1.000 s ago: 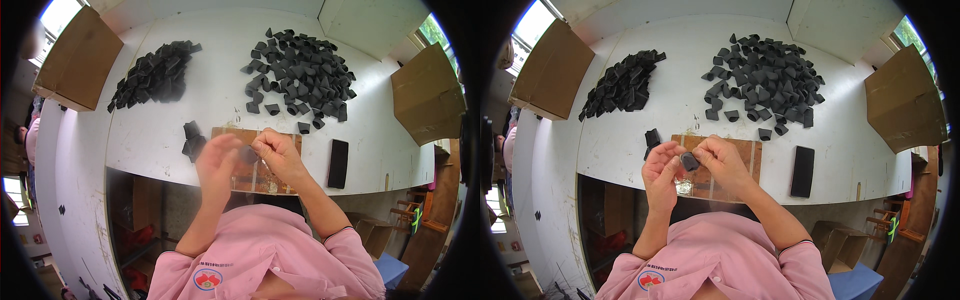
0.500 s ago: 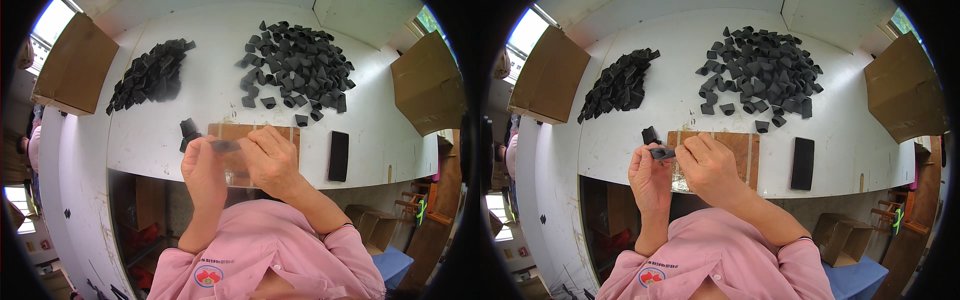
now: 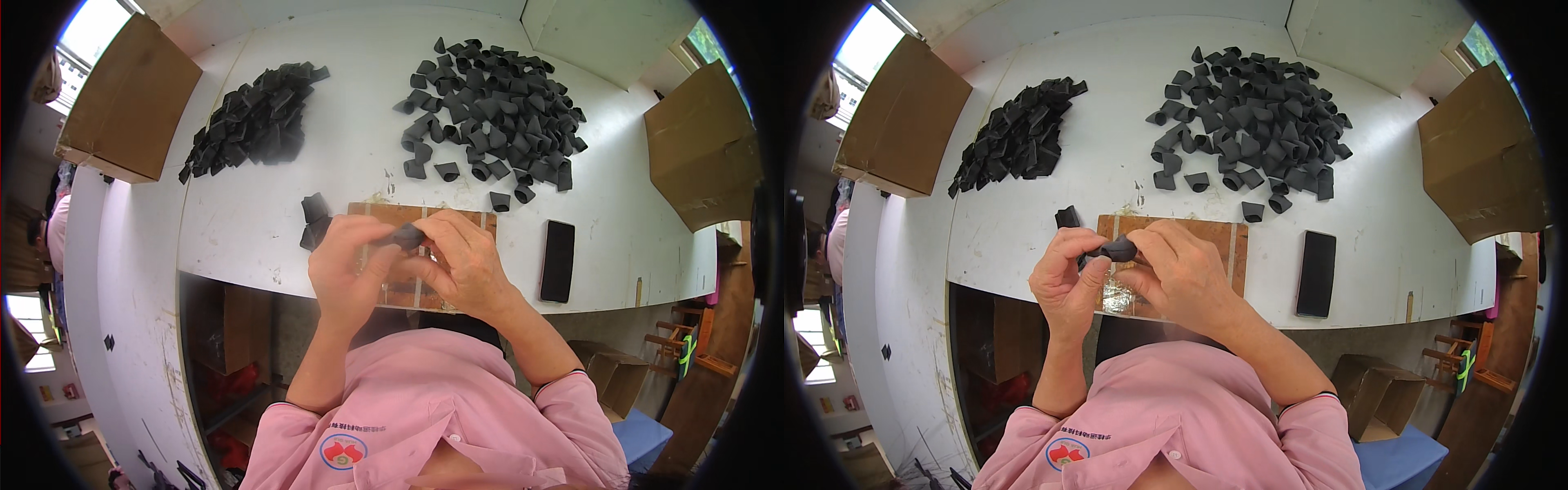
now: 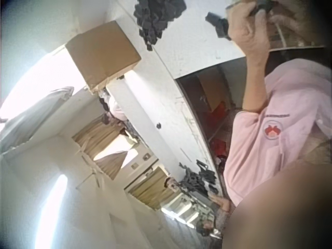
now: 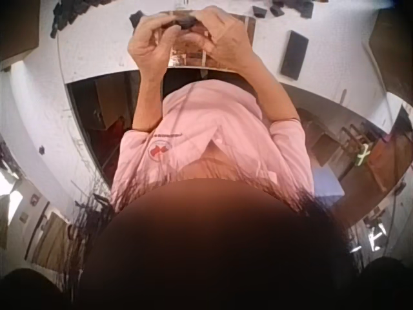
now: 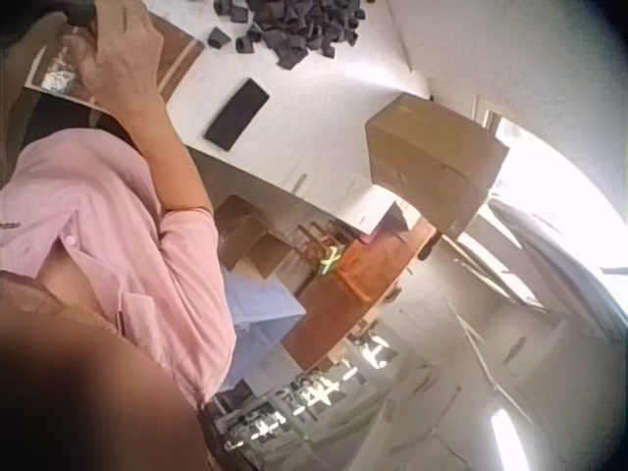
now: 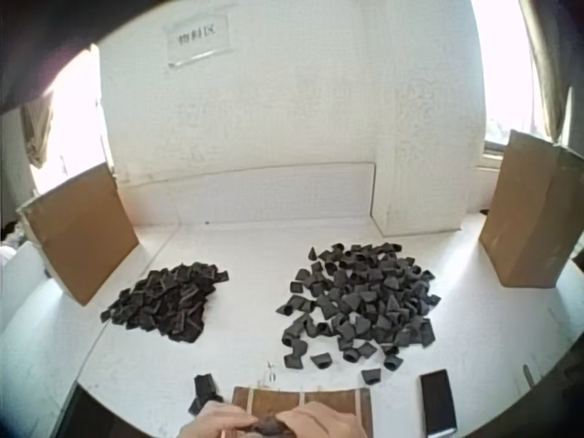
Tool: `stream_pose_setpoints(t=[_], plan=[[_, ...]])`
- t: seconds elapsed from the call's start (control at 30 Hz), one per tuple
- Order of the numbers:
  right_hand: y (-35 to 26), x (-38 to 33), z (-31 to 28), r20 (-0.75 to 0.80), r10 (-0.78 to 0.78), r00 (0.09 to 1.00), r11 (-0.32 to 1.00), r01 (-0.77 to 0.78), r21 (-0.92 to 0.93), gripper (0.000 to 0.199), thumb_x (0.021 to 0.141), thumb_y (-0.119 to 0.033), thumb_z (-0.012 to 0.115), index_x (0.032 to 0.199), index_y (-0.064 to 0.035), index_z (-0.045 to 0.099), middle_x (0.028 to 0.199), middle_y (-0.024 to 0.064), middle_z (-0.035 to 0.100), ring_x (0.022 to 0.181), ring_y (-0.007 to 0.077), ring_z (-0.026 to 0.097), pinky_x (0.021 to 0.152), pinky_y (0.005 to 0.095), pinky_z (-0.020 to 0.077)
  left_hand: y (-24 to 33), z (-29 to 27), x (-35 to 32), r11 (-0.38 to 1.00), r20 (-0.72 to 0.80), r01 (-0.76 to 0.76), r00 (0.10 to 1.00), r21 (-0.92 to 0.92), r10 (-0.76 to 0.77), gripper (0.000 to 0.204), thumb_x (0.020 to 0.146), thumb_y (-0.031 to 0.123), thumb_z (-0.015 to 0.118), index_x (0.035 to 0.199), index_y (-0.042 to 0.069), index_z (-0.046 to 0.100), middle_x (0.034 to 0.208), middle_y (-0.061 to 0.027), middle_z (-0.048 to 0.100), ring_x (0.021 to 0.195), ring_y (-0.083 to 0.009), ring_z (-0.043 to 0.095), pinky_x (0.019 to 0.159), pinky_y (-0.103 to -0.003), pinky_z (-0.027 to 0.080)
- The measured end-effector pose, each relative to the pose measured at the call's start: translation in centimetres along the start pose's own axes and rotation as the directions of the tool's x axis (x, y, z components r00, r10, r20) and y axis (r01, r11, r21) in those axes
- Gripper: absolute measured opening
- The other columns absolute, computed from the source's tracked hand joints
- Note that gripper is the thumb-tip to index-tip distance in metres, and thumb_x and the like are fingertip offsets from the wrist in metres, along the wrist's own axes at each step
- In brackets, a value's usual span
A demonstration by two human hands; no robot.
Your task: Inspecting and handling small black rubber or plastic components at a workstation.
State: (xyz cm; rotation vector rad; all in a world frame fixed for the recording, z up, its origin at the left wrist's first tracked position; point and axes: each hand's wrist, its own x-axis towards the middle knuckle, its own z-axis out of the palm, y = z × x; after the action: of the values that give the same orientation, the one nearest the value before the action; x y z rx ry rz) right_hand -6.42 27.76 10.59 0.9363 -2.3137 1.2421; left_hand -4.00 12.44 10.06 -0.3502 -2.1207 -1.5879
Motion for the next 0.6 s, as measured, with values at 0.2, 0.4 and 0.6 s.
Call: stream_pose_setpoints(t=[0.2,0.4,0.6], plan=[[-0.5,0.6,-0.1,-0.064,0.186,0.980,0.968,-0.172,0.181,0.025,0.063,-0.011,0.067,0.084,-0.0033,0.057,0.073,0.0059,0.053,0.064,0.0210,0.053,0.049,0.0291,0.0429,1.2,0.0,1.3,0.984,0.025,-0.102,0.995,0.149,0.099,0.018,0.063,-0.002,0.066,0.078,0.003,0.058,0.071,-0.0079,0.055,0.063,-0.0205,0.050,0.055,-0.028,0.040],[0.3,0.7,0.3,0.050,-0.023,0.998,0.996,0.018,0.091,0.015,0.065,-0.010,0.065,0.073,-0.0039,0.054,0.066,0.0049,0.049,0.060,0.0197,0.051,0.048,0.0297,0.0408,0.8,-0.7,0.4,0.999,0.084,0.049,0.995,0.018,-0.050,0.014,0.063,-0.008,0.061,0.073,0.002,0.057,0.068,-0.0062,0.054,0.062,-0.0174,0.049,0.055,-0.027,0.040],[-0.5,1.8,0.1,0.093,-0.028,0.995,0.999,0.027,0.018,0.016,0.065,-0.008,0.064,0.063,-0.0055,0.048,0.063,0.0046,0.046,0.059,0.0193,0.050,0.046,0.0314,0.0393,-0.9,-0.6,-0.4,0.959,-0.048,0.072,0.995,-0.273,-0.088,0.015,0.067,-0.011,0.054,0.075,0.000,0.059,0.068,-0.0056,0.053,0.064,-0.0136,0.049,0.054,-0.025,0.040]])
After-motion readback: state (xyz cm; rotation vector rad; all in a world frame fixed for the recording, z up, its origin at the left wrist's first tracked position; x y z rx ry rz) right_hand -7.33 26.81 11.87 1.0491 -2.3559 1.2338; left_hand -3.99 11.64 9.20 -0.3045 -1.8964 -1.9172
